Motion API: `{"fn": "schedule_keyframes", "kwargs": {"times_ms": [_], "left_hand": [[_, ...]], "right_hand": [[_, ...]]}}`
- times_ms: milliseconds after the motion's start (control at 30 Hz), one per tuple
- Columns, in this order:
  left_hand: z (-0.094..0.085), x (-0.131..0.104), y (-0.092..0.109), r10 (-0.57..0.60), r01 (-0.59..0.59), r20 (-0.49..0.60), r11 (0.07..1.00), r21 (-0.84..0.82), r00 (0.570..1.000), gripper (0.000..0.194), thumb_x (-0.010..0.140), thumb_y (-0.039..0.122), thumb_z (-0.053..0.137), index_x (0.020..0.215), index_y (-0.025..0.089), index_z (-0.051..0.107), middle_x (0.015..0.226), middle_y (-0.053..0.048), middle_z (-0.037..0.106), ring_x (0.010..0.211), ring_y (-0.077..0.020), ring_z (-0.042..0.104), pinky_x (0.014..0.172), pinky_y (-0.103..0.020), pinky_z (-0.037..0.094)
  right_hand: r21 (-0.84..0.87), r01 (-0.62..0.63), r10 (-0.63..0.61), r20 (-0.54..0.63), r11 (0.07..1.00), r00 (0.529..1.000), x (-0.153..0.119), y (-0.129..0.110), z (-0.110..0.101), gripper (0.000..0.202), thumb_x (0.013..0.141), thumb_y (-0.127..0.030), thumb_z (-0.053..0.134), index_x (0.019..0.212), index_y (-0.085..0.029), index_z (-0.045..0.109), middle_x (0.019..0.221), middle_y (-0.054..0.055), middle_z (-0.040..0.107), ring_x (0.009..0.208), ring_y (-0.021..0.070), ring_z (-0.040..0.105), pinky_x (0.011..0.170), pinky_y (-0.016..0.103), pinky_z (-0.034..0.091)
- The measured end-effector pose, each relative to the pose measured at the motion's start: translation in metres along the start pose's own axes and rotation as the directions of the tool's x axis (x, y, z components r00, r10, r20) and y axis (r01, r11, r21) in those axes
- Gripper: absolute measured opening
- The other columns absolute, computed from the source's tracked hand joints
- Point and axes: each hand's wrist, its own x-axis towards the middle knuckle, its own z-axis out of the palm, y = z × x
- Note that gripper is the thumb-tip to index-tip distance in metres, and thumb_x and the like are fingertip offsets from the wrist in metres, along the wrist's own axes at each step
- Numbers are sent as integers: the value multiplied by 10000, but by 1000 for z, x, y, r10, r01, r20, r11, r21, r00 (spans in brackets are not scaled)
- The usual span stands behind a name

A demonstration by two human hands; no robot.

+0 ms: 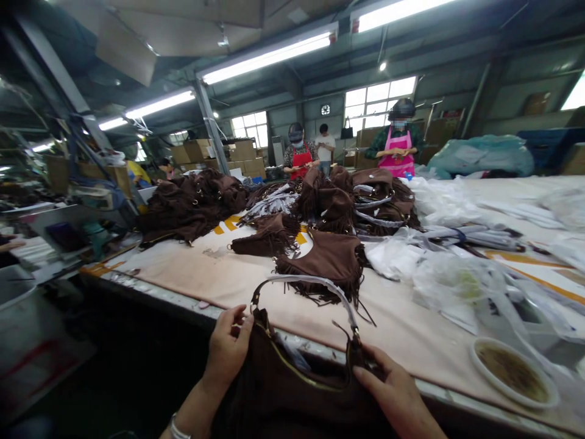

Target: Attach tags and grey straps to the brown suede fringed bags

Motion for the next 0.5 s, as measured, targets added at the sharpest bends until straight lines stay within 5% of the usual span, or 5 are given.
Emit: {"fn": "schedule_keyframes", "kwargs": {"times_ms": [100,267,400,500], "left_hand": [[1,16,-6,-222,248,137,944,-219,965,529,783,537,712,1135,145,657,1080,-132,674,1015,-282,638,819,-370,545],[19,28,0,-269,424,393,819,-387,879,595,846,644,575,1118,119,643,936,-120,720,668,-204,665,617,-384,594],[29,25,3,-275,464,431,774,-431,859,616,824,656,609,1127,120,634,894,-89,698,532,-148,596,518,-335,562],[24,21,3,-252,422,403,805,-418,880,642,770,621,702,1178,128,643,1026,-123,711,804,-228,689,720,-361,592]], "right_hand": [[-9,6,-6,-26,1000,1000,-1,1,2,551,650,-449,750,1144,-206,740,1098,76,777,1053,342,704,906,402,582],[42,-33,32,37,999,999,-8,-3,4,548,695,-481,735,1172,-212,712,1179,72,750,1112,335,683,937,398,572],[102,-60,50,100,993,994,-11,-2,4,556,732,-514,714,1204,-220,690,1202,72,740,1106,333,688,936,409,573],[-17,-6,6,35,1000,999,-6,6,2,546,718,-543,700,1156,-217,722,1172,74,753,1135,348,671,960,414,558]]}}
